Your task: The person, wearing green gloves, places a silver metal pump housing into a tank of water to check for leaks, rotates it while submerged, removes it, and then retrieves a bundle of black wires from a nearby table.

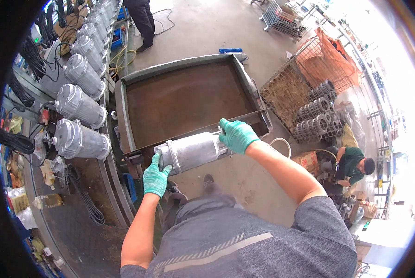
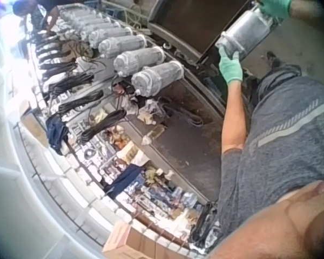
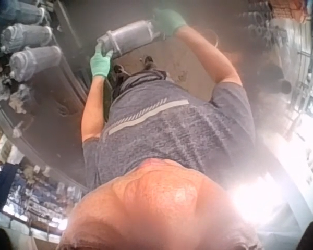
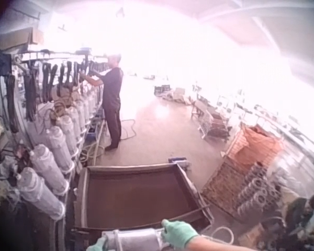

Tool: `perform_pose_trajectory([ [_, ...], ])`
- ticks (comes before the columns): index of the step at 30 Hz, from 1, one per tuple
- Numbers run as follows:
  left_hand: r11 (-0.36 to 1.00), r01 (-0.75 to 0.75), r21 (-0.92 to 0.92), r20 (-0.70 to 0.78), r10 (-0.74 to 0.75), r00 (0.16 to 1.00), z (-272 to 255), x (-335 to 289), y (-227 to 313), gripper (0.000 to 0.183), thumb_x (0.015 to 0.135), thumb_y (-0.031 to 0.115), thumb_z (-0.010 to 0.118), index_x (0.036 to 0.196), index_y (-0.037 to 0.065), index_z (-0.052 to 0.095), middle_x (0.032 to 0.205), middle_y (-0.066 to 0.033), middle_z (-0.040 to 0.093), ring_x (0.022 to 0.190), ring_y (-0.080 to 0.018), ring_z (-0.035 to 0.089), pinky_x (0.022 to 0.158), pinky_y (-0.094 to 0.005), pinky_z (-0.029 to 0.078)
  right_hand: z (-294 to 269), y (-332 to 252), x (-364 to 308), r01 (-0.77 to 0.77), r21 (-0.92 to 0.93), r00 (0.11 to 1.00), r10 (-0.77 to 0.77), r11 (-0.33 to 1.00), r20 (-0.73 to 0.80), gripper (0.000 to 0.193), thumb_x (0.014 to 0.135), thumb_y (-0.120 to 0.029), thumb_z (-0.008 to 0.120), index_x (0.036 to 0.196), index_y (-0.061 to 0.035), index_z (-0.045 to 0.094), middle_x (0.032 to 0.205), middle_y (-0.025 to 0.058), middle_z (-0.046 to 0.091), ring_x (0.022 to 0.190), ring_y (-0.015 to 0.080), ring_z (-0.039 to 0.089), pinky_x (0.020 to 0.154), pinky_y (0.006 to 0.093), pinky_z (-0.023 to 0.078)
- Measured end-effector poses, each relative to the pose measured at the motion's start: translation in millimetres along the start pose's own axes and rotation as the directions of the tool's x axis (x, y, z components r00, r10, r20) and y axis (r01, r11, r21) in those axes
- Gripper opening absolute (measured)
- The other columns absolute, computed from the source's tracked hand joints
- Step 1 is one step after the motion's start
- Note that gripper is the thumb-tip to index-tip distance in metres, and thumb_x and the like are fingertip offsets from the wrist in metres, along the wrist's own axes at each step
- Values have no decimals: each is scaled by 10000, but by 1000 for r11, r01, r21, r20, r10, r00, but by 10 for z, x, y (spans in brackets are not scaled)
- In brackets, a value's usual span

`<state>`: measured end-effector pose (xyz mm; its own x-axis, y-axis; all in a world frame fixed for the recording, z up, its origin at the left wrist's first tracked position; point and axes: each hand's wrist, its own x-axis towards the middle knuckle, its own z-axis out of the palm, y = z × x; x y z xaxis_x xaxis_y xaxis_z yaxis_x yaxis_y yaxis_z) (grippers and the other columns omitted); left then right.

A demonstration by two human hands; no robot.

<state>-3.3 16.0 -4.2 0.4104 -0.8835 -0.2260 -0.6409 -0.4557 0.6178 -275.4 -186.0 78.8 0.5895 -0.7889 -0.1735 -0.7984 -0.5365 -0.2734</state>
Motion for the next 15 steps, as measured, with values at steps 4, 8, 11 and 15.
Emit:
perform_pose_trajectory([
  [4,999,-26,-19,-27,26,999,26,16,-52,733,859,254,834,1512,202,505,973,-288,720,909,-471,694,820,-524,540,-76,-41,16,-11,10,998,11,1000,56,315,947,-324,642,1056,-34,586,880,230,721,874,427,712,776,530,563],
  [8,1000,-5,-18,-25,4,1000,40,3,-55,729,863,242,830,1514,197,505,1002,-289,721,931,-464,699,832,-519,539,-100,-52,0,-23,16,998,22,1000,66,311,948,-316,642,1059,-30,591,865,233,721,857,426,716,769,527,567],
  [11,1000,-13,-27,-24,12,1000,40,6,2,722,867,222,827,1512,191,503,1043,-290,722,965,-459,702,865,-507,543,-75,-8,-10,-23,22,998,22,999,55,314,952,-304,634,1084,-23,589,877,240,726,860,428,718,769,527,568],
  [15,996,-72,-46,-48,70,996,94,8,-109,722,873,223,828,1512,195,492,1063,-295,720,991,-463,702,879,-503,547,-149,68,-5,-1,82,987,-12,997,162,322,951,-259,623,1152,-13,563,916,263,723,894,444,713,794,518,559],
])
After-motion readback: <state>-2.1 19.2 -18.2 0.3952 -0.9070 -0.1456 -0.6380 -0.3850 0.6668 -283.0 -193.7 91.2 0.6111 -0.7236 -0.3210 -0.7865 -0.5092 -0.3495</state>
